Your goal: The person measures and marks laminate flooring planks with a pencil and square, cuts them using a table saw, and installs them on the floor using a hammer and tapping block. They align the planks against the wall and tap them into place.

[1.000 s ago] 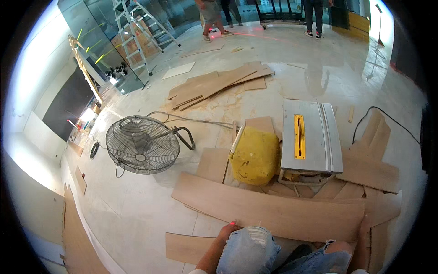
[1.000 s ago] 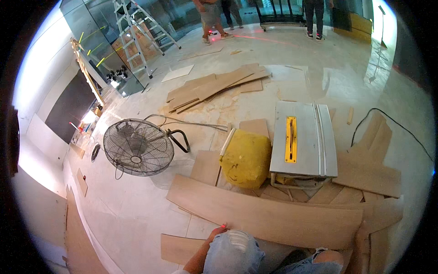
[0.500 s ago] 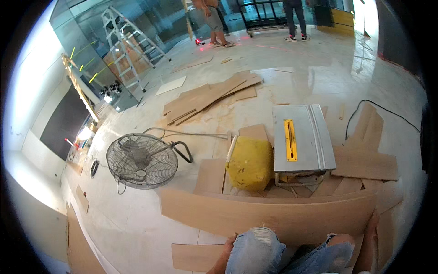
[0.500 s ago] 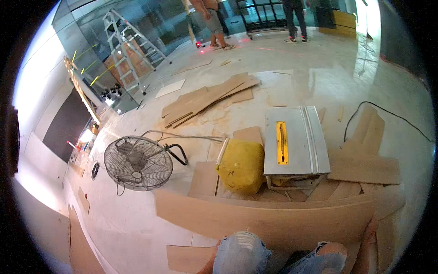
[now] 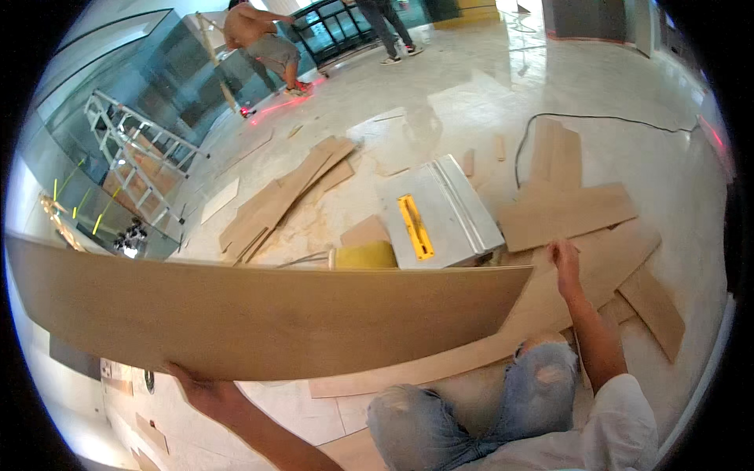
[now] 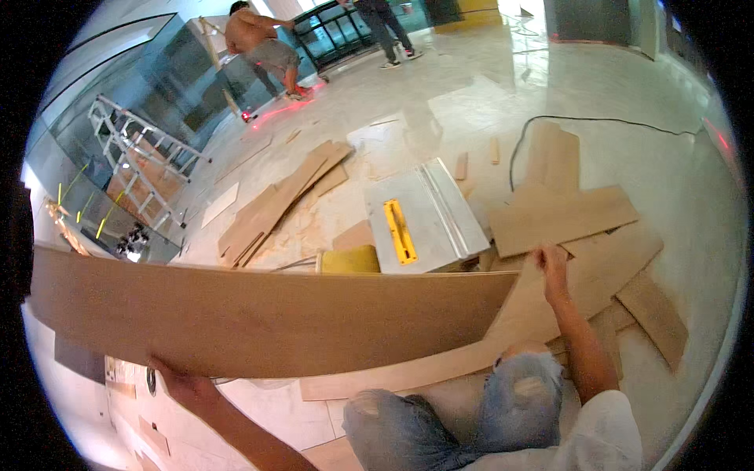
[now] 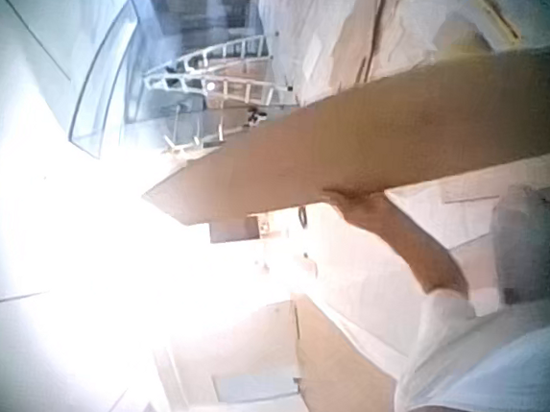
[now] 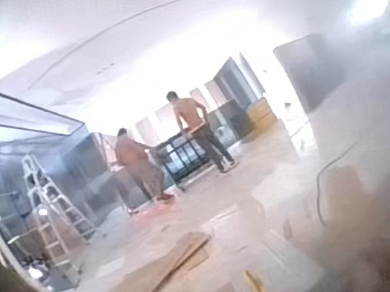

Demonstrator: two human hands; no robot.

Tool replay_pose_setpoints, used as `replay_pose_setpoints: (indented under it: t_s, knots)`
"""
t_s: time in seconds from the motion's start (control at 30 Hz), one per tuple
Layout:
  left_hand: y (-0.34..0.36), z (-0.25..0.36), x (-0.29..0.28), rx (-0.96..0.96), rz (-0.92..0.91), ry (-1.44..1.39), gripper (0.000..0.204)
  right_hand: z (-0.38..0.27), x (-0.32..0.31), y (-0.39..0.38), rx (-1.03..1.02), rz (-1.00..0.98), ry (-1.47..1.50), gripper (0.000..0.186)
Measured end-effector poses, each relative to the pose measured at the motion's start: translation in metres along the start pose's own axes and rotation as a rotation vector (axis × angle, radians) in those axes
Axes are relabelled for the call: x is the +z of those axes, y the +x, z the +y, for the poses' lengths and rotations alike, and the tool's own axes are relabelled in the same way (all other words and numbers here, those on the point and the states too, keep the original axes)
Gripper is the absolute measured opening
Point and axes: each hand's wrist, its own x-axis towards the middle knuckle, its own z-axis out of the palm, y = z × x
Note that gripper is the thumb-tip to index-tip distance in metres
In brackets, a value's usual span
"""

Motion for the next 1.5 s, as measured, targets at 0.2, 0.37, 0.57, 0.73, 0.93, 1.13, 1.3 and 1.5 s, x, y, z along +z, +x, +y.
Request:
replay_pose_setpoints:
  t_s: [0.2, 0.37, 0.57, 0.73, 0.93, 1.13, 1.3, 1.5]
  knots:
    - [0.044, 0.001, 0.151, 0.137, -0.407, 0.272, 0.056, -0.239, 0.153, -0.010, -0.229, -0.774, 0.051, 0.041]
    - [0.034, -0.035, 0.303, -0.071, -0.819, 0.127, 0.040, -0.305, 0.190, -0.036, -0.299, -0.899, 0.211, 0.044]
    - [-0.070, 0.001, 0.343, 0.317, -1.217, 0.780, 0.060, -0.286, 0.167, -0.031, -0.458, -0.511, 0.525, 0.045]
    - [-0.057, -0.098, 0.209, 0.698, -1.097, 0.996, 0.040, -0.261, 0.119, 0.035, -0.405, -0.162, 0.523, 0.050]
    - [-0.043, -0.184, 0.060, 0.096, -0.725, 1.574, 0.066, -0.223, 0.080, 0.082, -0.268, 0.031, 0.663, 0.046]
    - [-0.091, -0.234, 0.086, -0.079, -0.728, 1.164, 0.051, -0.145, 0.052, 0.117, -0.065, 0.238, 0.595, 0.057]
    - [-0.083, -0.297, 0.077, -0.218, -0.863, 1.005, 0.045, -0.058, 0.037, 0.145, 0.038, 0.249, 0.615, 0.058]
    - [-0.027, -0.428, 0.053, -0.516, -0.962, 1.049, 0.051, 0.019, 0.027, 0.196, 0.255, 0.242, 0.520, 0.041]
